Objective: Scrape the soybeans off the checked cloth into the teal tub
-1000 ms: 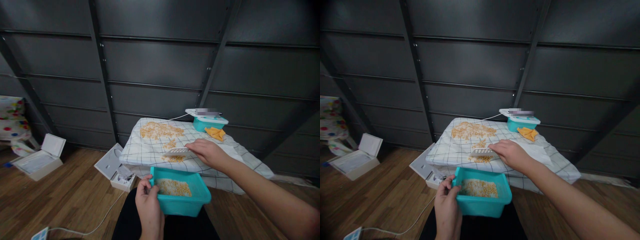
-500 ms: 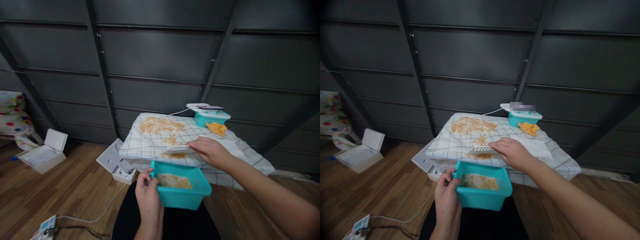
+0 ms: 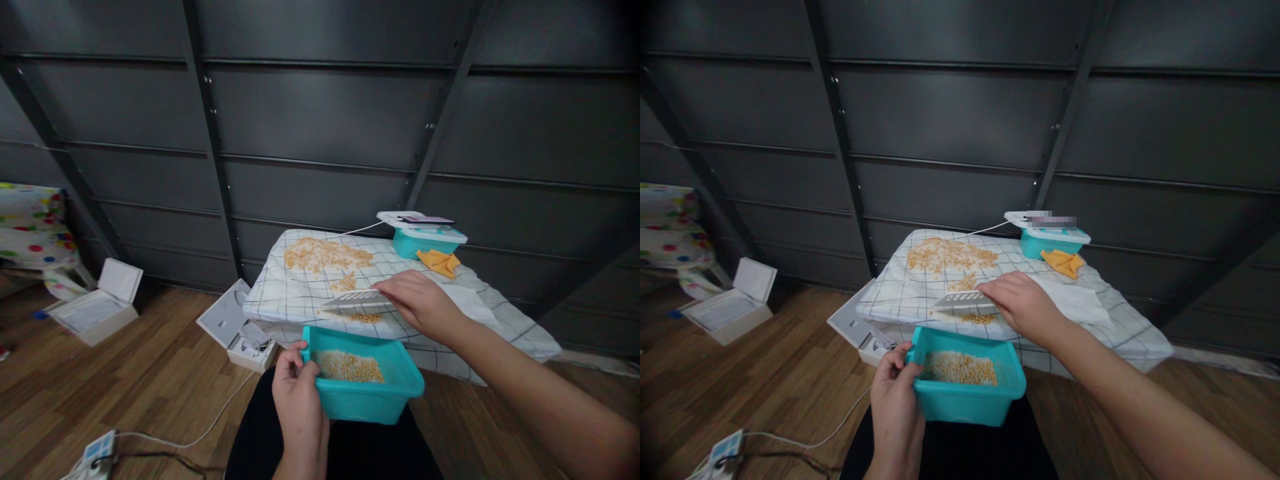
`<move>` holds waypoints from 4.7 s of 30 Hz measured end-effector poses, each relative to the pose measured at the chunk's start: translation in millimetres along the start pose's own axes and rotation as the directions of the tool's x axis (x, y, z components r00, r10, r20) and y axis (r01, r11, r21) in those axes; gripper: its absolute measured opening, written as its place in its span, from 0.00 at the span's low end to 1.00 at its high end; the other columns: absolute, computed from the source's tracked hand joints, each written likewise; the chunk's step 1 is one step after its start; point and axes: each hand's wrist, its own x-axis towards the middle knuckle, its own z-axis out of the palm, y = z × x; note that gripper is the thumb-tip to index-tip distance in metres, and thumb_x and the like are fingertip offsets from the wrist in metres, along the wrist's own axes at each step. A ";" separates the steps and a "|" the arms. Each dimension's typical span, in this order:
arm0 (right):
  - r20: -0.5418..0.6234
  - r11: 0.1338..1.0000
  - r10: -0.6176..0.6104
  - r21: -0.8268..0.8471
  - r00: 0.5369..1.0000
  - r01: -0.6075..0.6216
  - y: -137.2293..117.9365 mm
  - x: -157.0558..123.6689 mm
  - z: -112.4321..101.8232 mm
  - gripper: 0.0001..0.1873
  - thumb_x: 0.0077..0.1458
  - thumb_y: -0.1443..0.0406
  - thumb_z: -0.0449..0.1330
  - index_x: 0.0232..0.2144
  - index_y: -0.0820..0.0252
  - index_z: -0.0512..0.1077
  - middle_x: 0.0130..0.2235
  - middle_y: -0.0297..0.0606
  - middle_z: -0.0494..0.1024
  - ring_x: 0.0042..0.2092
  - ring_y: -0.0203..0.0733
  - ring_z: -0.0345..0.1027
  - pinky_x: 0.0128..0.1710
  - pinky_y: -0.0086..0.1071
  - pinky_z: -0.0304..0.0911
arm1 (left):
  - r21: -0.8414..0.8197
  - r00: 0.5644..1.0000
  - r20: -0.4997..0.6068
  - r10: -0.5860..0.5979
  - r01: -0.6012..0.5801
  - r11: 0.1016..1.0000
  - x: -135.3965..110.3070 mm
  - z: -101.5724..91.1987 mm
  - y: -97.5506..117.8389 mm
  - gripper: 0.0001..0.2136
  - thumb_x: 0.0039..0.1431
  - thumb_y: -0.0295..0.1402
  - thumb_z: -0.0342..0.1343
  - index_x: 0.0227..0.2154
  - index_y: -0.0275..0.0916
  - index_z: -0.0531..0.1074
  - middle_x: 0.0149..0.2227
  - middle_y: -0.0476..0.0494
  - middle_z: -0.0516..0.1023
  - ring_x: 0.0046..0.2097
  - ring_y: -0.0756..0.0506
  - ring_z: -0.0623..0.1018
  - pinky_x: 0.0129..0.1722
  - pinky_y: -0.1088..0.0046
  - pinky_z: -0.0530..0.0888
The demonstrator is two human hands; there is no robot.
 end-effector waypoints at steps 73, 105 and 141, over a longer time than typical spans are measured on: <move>0.087 0.998 -0.005 -0.064 0.996 0.011 22.3 14.6 37.5 0.23 0.50 0.78 0.51 0.47 0.61 0.73 0.43 0.43 0.79 0.43 0.46 0.69 0.44 0.43 0.64 | -0.005 0.999 -0.006 0.036 -0.036 0.999 5.0 -8.3 3.4 0.08 0.35 0.23 0.51 0.18 0.39 0.57 0.35 0.50 0.71 0.42 0.46 0.69 0.42 0.69 0.60; 0.042 0.970 -0.041 0.243 0.998 0.030 12.9 -18.7 11.4 0.18 0.56 0.73 0.49 0.44 0.56 0.72 0.40 0.41 0.78 0.44 0.43 0.68 0.45 0.39 0.66 | -0.021 0.999 0.026 -0.030 0.031 0.999 -6.1 4.0 1.2 0.09 0.32 0.23 0.50 0.17 0.39 0.56 0.33 0.50 0.70 0.40 0.47 0.69 0.38 0.72 0.61; 0.173 0.845 0.459 -0.389 0.872 -0.368 24.1 2.6 6.7 0.23 0.55 0.72 0.49 0.51 0.60 0.72 0.38 0.46 0.80 0.38 0.45 0.73 0.38 0.35 0.66 | -0.009 0.997 0.063 -0.032 0.032 0.999 -13.8 5.1 -4.7 0.09 0.35 0.23 0.51 0.17 0.40 0.56 0.34 0.50 0.71 0.40 0.46 0.68 0.39 0.69 0.60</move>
